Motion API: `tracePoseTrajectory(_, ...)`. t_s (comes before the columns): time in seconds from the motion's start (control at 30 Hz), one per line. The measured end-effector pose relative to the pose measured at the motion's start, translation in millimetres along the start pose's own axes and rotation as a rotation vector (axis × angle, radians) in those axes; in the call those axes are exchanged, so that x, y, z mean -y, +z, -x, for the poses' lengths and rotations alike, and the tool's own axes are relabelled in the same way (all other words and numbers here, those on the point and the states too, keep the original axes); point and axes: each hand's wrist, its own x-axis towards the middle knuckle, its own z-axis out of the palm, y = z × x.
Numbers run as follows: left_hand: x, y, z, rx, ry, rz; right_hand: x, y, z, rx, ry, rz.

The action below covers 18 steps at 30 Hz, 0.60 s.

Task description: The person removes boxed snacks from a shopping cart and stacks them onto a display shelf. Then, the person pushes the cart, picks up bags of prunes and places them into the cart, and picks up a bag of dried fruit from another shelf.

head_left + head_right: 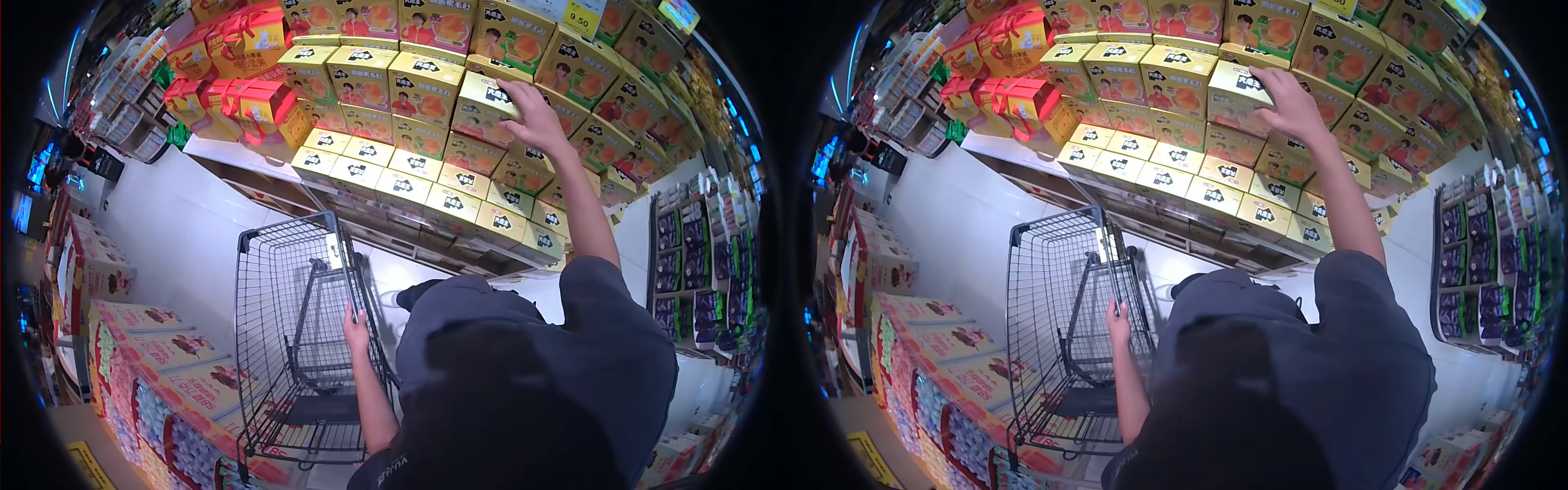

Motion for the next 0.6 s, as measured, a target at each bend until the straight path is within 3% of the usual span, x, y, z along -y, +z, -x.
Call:
tracePoseTrajectory(0.13, -19.8, 0.3, 15.2, 0.034, -0.064, 0.045, -2.1, 8.8, -2.6, -0.121, -0.099, 0.263)
tracePoseTrajectory(0.3, -26.1, 8.0, 34.9, 0.052, -0.155, 0.129, 15.7, 11.1, -1.1, -0.086, -0.062, 0.322)
tracePoseTrajectory(0.4, -15.5, 18.8, 40.8, 0.047, -0.174, 0.166, 63.4, 22.8, 0.8, -0.531, -0.299, 0.058)
tracePoseTrajectory(0.47, -15.2, 23.5, 49.5, 0.057, -0.176, 0.127, 115.5, 60.9, 17.4, -0.384, -0.285, -0.414)
tracePoseTrajectory(0.57, -16.5, 30.6, 57.8, 0.09, -0.113, 0.12, 188.9, 141.4, 60.6, 0.119, -0.544, -0.589)
tracePoseTrajectory(0.6, -6.6, 36.0, 61.2, 0.074, -0.039, 0.101, 209.9, 163.7, 72.3, 0.27, -0.611, -0.517)
